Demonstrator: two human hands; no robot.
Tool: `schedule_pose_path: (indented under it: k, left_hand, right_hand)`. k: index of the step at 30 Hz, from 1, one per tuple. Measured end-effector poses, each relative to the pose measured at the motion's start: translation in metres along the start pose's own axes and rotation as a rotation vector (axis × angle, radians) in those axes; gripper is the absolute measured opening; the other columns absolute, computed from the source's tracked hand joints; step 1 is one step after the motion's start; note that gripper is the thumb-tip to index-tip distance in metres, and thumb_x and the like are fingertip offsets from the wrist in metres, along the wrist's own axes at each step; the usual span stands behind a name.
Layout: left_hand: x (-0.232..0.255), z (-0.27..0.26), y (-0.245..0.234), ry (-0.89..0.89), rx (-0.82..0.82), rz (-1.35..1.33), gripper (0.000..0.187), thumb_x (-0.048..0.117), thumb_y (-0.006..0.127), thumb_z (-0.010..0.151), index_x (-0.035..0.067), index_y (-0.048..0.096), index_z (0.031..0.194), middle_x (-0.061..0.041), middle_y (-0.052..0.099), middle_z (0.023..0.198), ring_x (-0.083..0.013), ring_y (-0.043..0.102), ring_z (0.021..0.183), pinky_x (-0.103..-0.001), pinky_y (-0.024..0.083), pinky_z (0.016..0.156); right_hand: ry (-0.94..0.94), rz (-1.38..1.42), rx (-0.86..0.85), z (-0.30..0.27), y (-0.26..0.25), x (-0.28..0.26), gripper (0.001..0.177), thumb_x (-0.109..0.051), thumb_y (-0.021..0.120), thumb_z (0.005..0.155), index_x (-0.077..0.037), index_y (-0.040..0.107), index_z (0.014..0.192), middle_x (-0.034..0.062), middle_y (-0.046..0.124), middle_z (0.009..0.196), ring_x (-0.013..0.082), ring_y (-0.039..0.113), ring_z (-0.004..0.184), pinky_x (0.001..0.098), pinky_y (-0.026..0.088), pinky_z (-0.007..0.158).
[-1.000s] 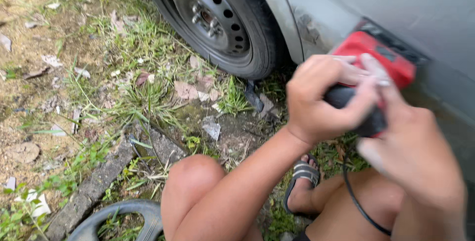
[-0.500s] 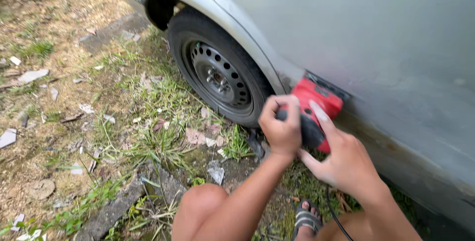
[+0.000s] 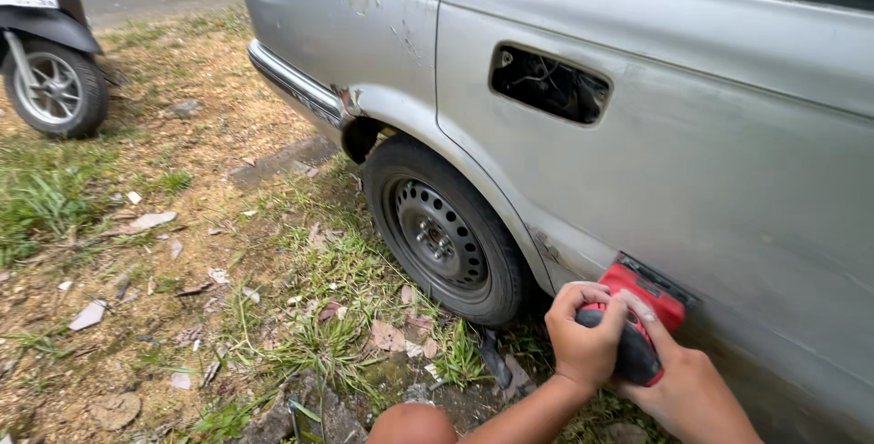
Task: The person uses a red electric sander to smooth the surface of a silver car's rear quarter panel. They move the tool back and forth over the area near the wheel arch and the missing door handle, focusing on removing paint and rust.
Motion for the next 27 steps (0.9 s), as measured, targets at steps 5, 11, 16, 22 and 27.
schedule_pose_path:
  k: [5,11,16,22,27]
  left_hand:
    - [-0.01,0.064,-0.056,-0.15,0.143,0.131,0.012,0.026,0.073,0.079,0.016,0.07,0.071,0.004,0.073,0.075,-0.0097,0.067,0.074,-0.028,0.055,0.075]
    - [-0.023,0.103,-0.099,-0.247,0.362,0.126,0.03,0.034,0.073,0.084,0.015,0.062,0.063,0.004,0.061,0.061,-0.0106,0.055,0.064,-0.029,0.047,0.069]
    - [-0.018,0.107,-0.099,-0.202,0.354,0.164,0.031,0.036,0.073,0.085,0.016,0.064,0.064,0.006,0.063,0.065,-0.011,0.057,0.067,-0.03,0.048,0.072]
    - [-0.023,0.059,-0.062,-0.16,0.183,0.127,0.023,0.03,0.074,0.084,0.015,0.068,0.068,0.004,0.068,0.073,-0.0109,0.063,0.075,-0.029,0.051,0.078]
    - [-0.008,0.001,-0.021,-0.078,0.083,0.099,0.019,0.03,0.075,0.082,0.016,0.068,0.073,0.0,0.068,0.084,-0.0144,0.066,0.083,-0.031,0.054,0.083]
  right_hand:
    - [-0.063,0.083,-0.013,0.017,0.017,-0.093,0.11,-0.041,0.083,0.074,-0.052,0.019,0.163,0.0169,0.078,0.103,0.0406,0.072,0.094,0.0383,0.052,0.078]
    - [-0.2,0.212,0.071,0.044,0.038,-0.149,0.102,-0.02,0.072,0.076,-0.054,0.026,0.161,0.0217,0.076,0.095,0.0462,0.066,0.083,0.0433,0.048,0.07]
    - [-0.188,0.206,0.053,0.041,0.03,-0.154,0.098,-0.021,0.07,0.08,-0.052,0.025,0.161,0.0148,0.077,0.1,0.0396,0.068,0.085,0.0432,0.05,0.071]
    - [-0.115,0.089,0.014,0.014,0.028,-0.095,0.102,-0.031,0.072,0.082,-0.052,0.016,0.165,0.0197,0.076,0.099,0.0437,0.068,0.084,0.045,0.049,0.071]
    - [-0.072,0.056,0.007,-0.024,0.003,-0.044,0.107,-0.032,0.076,0.078,-0.049,0.017,0.165,0.0256,0.075,0.096,0.0488,0.069,0.085,0.0453,0.05,0.073]
Point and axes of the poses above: each hand's wrist, its own z-axis towards the middle knuckle, its own y-axis out of the palm, x = y × z, the point moved 9 cm from there along z, towards the middle knuckle
